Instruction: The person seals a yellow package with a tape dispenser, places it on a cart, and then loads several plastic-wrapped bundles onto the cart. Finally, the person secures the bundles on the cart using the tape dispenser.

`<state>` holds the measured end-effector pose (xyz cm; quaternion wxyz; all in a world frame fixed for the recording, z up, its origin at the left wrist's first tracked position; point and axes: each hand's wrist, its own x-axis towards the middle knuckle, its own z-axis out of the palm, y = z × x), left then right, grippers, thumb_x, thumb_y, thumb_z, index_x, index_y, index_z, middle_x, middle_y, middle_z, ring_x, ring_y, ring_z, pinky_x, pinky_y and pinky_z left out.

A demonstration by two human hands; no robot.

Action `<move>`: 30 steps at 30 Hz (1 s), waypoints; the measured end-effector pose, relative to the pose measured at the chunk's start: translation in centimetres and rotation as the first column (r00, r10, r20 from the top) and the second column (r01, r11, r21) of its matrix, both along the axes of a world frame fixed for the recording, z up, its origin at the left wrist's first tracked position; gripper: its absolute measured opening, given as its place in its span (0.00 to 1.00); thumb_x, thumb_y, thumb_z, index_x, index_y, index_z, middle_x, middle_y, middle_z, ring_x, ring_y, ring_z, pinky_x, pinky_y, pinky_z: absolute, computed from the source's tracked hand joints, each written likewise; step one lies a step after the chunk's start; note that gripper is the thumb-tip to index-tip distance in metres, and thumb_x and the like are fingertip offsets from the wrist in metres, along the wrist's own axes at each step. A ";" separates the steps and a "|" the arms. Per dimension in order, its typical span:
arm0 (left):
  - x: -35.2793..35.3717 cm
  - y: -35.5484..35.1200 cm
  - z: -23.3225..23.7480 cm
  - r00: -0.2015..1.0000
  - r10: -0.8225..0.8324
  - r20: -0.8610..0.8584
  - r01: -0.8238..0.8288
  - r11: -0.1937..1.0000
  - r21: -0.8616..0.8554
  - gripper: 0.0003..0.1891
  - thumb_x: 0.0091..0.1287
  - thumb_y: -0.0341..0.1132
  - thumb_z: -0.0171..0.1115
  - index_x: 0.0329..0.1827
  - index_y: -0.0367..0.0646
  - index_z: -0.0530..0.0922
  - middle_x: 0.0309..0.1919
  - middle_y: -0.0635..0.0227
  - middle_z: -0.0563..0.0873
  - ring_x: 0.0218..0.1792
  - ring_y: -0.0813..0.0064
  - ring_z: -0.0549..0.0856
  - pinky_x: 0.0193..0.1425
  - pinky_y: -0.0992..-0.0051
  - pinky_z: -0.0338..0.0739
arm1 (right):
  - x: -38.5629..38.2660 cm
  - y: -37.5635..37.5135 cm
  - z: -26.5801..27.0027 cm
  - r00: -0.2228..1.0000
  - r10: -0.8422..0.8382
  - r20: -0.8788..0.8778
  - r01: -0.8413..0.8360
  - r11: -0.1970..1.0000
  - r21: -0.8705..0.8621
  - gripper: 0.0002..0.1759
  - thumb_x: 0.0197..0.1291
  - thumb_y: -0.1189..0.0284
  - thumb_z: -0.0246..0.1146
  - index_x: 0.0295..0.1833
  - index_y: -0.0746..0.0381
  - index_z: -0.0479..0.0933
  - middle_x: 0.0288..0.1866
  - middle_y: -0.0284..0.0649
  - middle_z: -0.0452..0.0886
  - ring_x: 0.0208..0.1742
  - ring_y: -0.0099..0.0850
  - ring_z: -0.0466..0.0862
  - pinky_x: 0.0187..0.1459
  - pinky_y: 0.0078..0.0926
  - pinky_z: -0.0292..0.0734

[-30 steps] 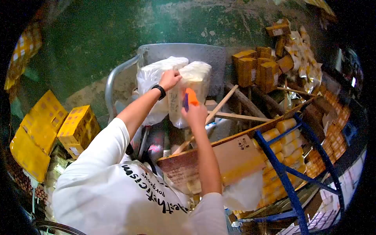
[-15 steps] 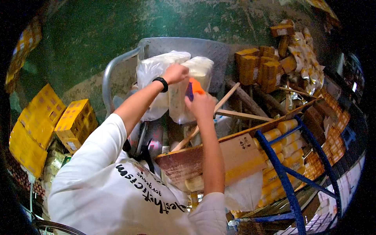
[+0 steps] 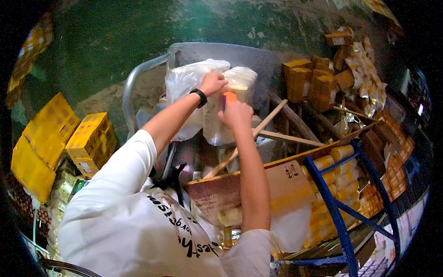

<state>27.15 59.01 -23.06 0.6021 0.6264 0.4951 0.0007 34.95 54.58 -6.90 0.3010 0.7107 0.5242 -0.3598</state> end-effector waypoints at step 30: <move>0.0 1.1 0.8 0.989 -0.148 -0.013 0.148 0.988 0.048 0.11 0.57 0.40 0.59 0.29 0.41 0.80 0.27 0.61 0.83 0.34 0.61 0.81 0.40 0.67 0.73 | -1.1 -12.5 4.4 0.930 -0.364 -0.052 0.367 0.908 0.202 0.21 0.50 0.53 0.63 0.31 0.64 0.80 0.26 0.48 0.80 0.29 0.45 0.81 0.32 0.41 0.76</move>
